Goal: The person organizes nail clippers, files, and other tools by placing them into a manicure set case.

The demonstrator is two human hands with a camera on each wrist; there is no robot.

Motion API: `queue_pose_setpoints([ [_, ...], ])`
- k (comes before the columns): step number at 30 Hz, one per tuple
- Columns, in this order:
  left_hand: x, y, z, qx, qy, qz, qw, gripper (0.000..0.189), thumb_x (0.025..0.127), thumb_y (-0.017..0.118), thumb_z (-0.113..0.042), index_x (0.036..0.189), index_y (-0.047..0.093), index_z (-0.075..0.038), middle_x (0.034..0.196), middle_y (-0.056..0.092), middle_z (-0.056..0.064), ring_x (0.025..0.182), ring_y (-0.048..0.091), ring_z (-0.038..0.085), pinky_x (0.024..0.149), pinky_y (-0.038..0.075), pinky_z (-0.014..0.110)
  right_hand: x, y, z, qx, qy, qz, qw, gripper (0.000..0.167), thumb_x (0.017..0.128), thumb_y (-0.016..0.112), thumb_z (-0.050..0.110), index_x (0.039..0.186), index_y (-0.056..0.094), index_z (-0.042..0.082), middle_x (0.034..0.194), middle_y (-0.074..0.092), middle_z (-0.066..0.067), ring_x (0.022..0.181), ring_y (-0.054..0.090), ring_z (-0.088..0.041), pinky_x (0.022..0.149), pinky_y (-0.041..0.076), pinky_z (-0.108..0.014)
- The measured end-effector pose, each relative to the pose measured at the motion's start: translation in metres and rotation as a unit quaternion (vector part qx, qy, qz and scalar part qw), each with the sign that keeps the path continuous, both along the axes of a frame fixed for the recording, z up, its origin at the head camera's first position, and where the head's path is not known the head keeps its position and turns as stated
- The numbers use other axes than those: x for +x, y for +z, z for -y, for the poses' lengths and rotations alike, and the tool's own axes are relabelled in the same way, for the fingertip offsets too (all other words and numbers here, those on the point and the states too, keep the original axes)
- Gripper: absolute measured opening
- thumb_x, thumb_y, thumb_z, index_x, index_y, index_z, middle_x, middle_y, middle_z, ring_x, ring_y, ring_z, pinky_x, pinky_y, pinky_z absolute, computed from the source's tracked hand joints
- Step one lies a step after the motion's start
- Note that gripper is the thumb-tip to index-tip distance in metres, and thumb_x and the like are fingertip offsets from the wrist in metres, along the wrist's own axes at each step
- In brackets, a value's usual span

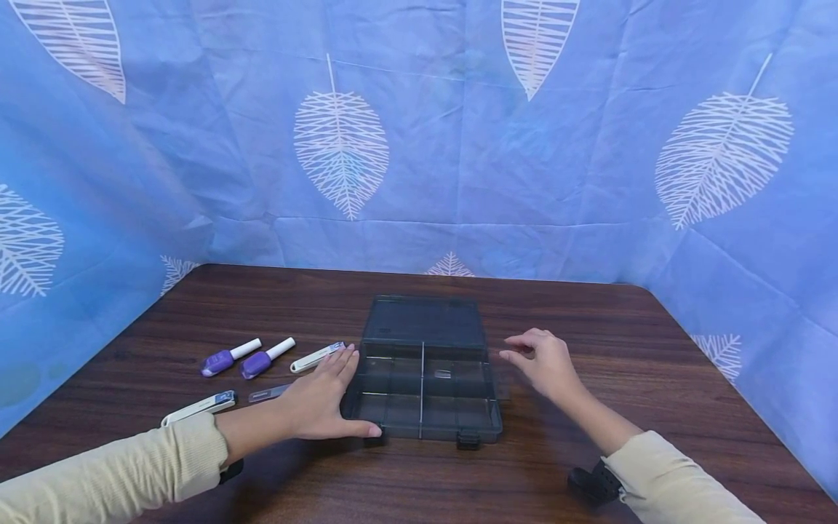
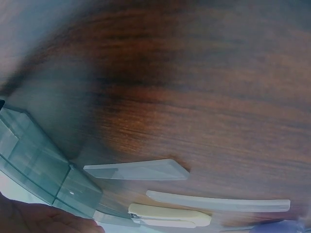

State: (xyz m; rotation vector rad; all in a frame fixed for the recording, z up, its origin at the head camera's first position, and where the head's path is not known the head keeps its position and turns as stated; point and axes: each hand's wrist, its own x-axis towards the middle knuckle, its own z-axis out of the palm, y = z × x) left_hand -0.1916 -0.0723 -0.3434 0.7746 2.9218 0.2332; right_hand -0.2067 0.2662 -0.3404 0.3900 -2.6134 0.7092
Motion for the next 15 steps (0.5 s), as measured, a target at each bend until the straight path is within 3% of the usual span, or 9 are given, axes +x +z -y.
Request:
queue_pose_setpoints([
  [9,0.000,-0.001,-0.001,0.003,0.001,0.000,1.0000,0.114,0.071,0.053,-0.078,0.146,0.020,0.002,0.153,0.018,0.020,0.143,0.017,0.033,0.115,0.020,0.045,0.005,-0.009,-0.028,-0.002,-0.034,-0.009,0.9994,0.021,0.079,0.071,0.009,0.097,0.070,-0.003,0.084,0.066,-0.013,0.059,0.048,0.000,0.049,0.039,-0.022],
  [15,0.000,-0.001,-0.001,0.004,0.002,0.002,1.0000,0.114,0.071,0.053,-0.077,0.146,0.019,0.002,0.153,0.017,0.019,0.143,0.016,0.032,0.115,0.020,0.045,0.005,-0.015,-0.045,0.008,-0.064,0.023,0.9977,0.026,0.083,0.069,0.016,0.099,0.069,-0.005,0.089,0.065,-0.019,0.066,0.056,-0.014,0.051,0.041,-0.023],
])
